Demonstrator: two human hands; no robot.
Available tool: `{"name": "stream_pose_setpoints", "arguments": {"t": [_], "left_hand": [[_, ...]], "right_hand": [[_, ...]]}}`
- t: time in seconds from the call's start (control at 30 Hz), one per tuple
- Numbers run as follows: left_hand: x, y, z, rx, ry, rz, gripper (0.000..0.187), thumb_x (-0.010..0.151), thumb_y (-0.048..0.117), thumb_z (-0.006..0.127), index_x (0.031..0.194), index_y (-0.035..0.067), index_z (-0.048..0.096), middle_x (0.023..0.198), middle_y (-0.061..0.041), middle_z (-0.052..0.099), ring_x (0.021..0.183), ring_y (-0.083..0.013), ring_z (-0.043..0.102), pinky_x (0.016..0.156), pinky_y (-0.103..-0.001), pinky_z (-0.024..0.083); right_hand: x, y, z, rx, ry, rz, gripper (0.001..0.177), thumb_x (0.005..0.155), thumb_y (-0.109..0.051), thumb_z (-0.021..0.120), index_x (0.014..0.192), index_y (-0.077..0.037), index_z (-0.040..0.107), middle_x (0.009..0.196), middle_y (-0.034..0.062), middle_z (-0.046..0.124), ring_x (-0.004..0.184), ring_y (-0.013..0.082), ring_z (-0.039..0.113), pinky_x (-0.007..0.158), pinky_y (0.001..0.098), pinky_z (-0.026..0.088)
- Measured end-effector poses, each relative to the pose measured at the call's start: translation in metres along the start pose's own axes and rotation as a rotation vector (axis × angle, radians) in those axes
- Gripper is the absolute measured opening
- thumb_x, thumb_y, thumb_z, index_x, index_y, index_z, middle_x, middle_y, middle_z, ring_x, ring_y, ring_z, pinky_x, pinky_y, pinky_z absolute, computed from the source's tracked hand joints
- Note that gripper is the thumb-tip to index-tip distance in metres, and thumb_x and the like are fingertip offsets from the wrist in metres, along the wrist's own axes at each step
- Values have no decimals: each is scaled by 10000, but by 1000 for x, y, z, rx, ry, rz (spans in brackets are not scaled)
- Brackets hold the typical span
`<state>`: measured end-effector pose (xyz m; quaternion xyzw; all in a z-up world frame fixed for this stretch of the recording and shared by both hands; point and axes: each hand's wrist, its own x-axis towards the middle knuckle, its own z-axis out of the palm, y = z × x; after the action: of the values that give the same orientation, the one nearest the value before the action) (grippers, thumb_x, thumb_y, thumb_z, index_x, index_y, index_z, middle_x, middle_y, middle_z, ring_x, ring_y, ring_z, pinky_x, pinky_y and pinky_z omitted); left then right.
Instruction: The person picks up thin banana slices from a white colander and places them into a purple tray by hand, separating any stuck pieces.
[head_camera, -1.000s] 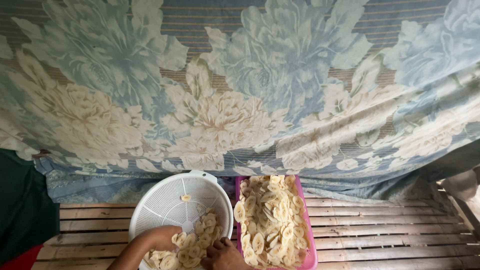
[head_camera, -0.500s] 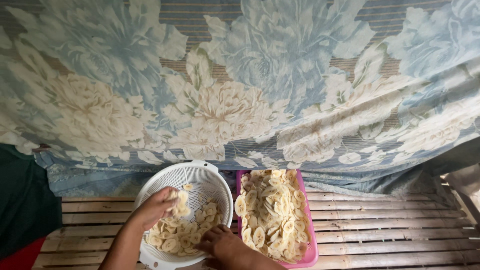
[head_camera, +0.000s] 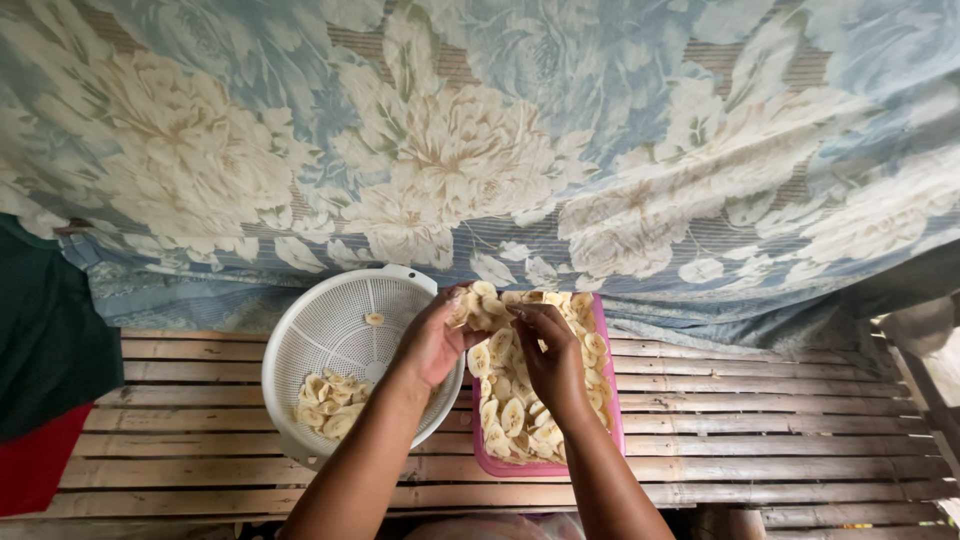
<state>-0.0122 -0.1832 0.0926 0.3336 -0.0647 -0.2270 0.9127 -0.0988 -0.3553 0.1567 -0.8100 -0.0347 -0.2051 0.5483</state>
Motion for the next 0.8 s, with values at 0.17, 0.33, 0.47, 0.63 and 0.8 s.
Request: {"name": "stream_pose_setpoints", "arguments": {"t": [0.17, 0.33, 0.47, 0.63, 0.8], "left_hand": [[-5, -24, 24, -74, 69, -70, 324, 1034, 229, 476, 1307, 85, 574, 1114, -112, 698, 897, -210, 718, 862, -443, 608], [-12, -34, 46, 158, 89, 49, 366, 957, 57, 616, 1316, 96, 557, 1107, -76, 685, 952, -179, 711, 846, -390, 619], [-16, -49, 50, 140, 101, 78, 421, 912, -9, 642, 1307, 109, 554, 1106, -72, 695, 933, -182, 712, 820, -367, 622], [-21, -51, 53, 126, 111, 88, 413, 898, -2, 646, 1287, 113, 570, 1057, -72, 694, 867, -188, 700, 758, -358, 605], [-23, -54, 50, 72, 178, 66, 418, 849, 9, 676, 1248, 110, 600, 1032, -38, 700, 868, -143, 706, 760, -346, 615]], "right_hand": [[-7, -20, -13, -271, 63, -204, 278, 898, 2, 710, 1172, -41, 734, 1143, 134, 691, 999, 286, 700, 826, 354, 562], [-9, -21, -11, -393, 127, -228, 275, 846, -56, 755, 1121, -49, 751, 1092, 134, 710, 952, 311, 706, 785, 370, 565], [-16, -6, -17, -317, 127, -203, 198, 881, -51, 737, 1078, -47, 757, 1046, 114, 731, 896, 279, 734, 760, 345, 572], [-12, 31, -18, -97, 120, -46, 174, 931, -50, 690, 1090, -12, 752, 983, 79, 756, 827, 176, 718, 722, 294, 569], [-8, 62, -29, 581, 63, 140, 147, 995, -69, 685, 1060, 63, 668, 1024, 48, 738, 913, 114, 688, 830, 273, 572]]}}
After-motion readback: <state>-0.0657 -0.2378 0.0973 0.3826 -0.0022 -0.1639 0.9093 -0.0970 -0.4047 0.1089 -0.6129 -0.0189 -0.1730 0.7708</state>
